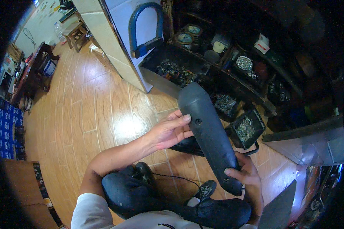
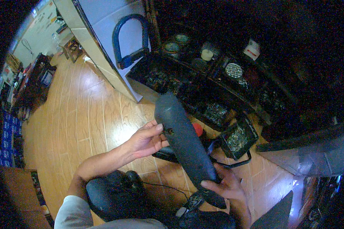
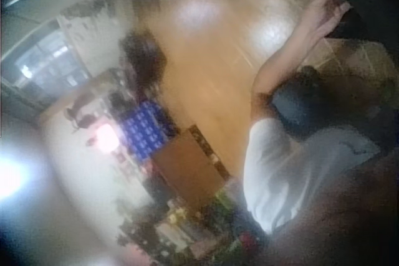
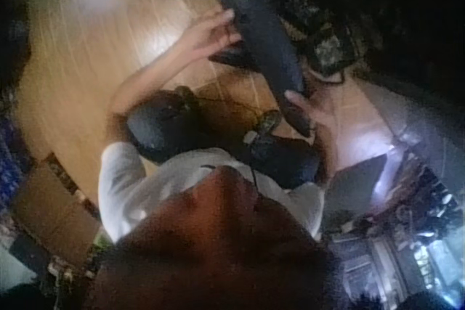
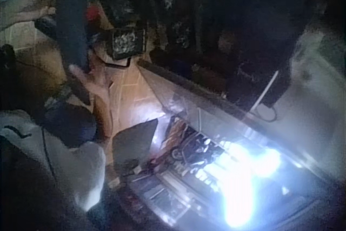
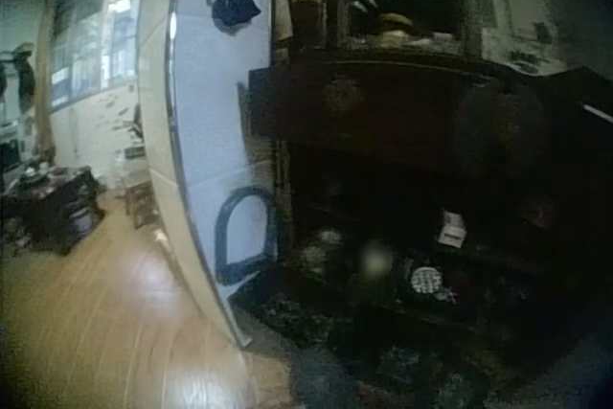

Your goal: The person sits on the floor and assembles a black motorcycle part by inserting and tightening multiple screws and fasteners. They repeatedly rotate the part to access different screw holes and use their fingers to secure each fastener.

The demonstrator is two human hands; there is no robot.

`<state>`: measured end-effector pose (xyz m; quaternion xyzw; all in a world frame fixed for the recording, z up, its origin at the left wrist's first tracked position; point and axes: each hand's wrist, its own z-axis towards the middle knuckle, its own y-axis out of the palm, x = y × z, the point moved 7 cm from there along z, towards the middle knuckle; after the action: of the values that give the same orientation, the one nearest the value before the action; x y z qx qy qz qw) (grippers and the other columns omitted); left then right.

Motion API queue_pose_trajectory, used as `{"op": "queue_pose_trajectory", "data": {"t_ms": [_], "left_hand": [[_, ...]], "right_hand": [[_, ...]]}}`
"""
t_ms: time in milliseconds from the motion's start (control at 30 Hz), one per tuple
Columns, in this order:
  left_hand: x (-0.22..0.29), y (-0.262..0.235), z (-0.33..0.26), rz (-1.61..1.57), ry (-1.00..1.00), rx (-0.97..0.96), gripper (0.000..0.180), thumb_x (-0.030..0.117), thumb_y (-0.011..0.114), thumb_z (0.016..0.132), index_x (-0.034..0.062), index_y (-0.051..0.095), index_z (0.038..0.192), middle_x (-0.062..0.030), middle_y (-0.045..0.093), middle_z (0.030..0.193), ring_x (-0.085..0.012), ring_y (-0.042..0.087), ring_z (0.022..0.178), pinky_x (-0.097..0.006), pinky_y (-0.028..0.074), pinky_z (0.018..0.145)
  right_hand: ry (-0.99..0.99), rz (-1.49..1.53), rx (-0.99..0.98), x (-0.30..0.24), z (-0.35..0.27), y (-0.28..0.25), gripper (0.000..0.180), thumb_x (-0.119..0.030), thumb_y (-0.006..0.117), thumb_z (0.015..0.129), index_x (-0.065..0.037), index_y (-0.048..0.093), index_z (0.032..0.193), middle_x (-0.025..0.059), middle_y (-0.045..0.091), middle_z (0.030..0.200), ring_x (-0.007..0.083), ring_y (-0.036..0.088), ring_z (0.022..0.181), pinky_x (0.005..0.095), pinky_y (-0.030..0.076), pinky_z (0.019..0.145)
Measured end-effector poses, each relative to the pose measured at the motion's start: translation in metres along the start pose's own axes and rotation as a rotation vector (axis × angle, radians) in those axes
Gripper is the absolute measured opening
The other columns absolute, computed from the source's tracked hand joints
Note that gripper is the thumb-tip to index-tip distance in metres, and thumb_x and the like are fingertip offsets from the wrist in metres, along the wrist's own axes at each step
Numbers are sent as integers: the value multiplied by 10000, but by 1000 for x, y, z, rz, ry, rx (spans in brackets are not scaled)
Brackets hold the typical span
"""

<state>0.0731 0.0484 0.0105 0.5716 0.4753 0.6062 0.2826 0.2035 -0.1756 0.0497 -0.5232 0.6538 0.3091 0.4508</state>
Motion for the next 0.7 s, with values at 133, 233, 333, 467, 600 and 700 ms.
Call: {"op": "queue_pose_trajectory", "data": {"t_ms": [133,233,333,467,600,700], "left_hand": [[1,-1,0,1,12,6,296,151,692,956,113,631,1243,-74,687,1222,-200,646,1150,-430,493,1043],[2,1,-1,9,21,-21,298,152,704,947,109,642,1236,-75,687,1222,-198,645,1152,-431,492,1048],[4,5,-2,21,34,-60,309,155,717,937,106,647,1234,-74,687,1221,-199,643,1156,-435,489,1054],[5,6,-3,16,36,-65,344,159,736,921,106,640,1246,-74,685,1230,-202,639,1164,-435,486,1058],[6,6,-1,58,46,-82,405,183,743,911,154,611,1292,-62,667,1296,-250,621,1215,-474,479,1056],[6,8,-2,3,28,-110,406,158,757,900,116,618,1280,-67,676,1250,-202,629,1183,-428,479,1067]], "right_hand": [[40,127,2,10,0,3,643,-170,847,811,10,549,1352,105,664,1240,206,626,1132,371,506,988],[95,29,187,22,-2,-4,660,-184,855,808,9,543,1356,106,668,1228,208,634,1118,373,510,981],[74,98,64,21,4,2,663,-110,843,757,34,557,1337,122,678,1178,197,619,1121,342,464,994],[-9,-32,-6,13,6,1,591,-223,860,806,7,594,1281,100,684,1181,213,648,1087,364,510,973],[-53,-159,-39,11,9,1,531,-246,865,796,-14,647,1220,87,697,1153,201,647,1078,363,505,971],[-64,-273,-25,12,8,1,590,-176,875,743,21,631,1242,102,704,1118,191,654,1046,344,503,956]]}}
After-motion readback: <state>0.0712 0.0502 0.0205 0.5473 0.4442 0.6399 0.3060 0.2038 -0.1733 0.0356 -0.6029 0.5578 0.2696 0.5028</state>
